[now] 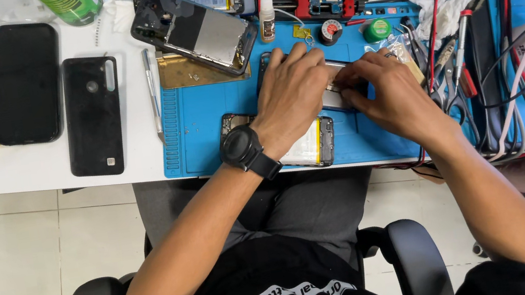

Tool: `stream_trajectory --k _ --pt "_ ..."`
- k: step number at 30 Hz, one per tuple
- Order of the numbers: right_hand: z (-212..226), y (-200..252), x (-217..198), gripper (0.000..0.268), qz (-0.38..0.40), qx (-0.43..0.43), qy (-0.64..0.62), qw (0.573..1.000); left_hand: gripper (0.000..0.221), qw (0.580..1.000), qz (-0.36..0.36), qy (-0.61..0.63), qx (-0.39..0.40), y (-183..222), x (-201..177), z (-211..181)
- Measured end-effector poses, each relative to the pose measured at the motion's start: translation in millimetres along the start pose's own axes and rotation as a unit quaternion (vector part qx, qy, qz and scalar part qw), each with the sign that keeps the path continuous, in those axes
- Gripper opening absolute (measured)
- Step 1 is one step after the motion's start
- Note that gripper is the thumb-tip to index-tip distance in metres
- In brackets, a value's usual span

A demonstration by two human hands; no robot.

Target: The person removes a plastic bag from a smartphone back cover and then uses a metal spudger to pry and separate the back cover from the phone's frame. They continue to work around the edges to detach the cover completely.

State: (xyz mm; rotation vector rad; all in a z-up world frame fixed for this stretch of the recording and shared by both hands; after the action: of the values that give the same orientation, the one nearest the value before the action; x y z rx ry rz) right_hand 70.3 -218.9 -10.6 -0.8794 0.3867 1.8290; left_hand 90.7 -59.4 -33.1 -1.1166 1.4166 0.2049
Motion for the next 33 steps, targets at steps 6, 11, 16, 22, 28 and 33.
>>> stream_trajectory --k 6,11,16,22,28,33 --pt "-10 12 -27 0.014 -0.065 0.044 -0.056 0.995 0.005 0.999 0.028 -0.006 -0.014 9 5 3" --pt "-13 22 -55 0.007 -0.135 0.078 -0.098 0.983 0.014 0.996 0.001 -0.092 0.007 6 -12 -20" --pt "-17 -2 -39 0.010 -0.124 -0.058 0.007 0.991 0.029 0.986 -0.009 -0.165 0.025 -5 -15 -23" --pt "-26 -19 -14 0.010 -0.115 -0.190 0.165 0.961 0.006 0.992 -0.006 -0.060 -0.108 -38 -15 26" --pt "-9 -7 -9 0.030 -0.047 -0.149 0.234 0.960 0.024 0.981 -0.044 -0.181 -0.059 -34 -4 20" --pt "-8 4 -6 0.044 -0.031 -0.107 0.186 0.976 0.034 0.988 -0.037 -0.122 -0.093 -3 -46 43"
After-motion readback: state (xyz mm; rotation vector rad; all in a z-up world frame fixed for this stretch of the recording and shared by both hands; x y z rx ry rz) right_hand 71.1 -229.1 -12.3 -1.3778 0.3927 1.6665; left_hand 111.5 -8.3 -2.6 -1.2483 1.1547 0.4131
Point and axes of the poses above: each hand's wrist, its own y-axis away from the middle knuckle, its own x-axis out of the palm, z = x × y, the point moved 6 cm from there along -y, towards the middle knuckle, and after that the axes turned 15 degrees about -y, right-handed, at the moved point
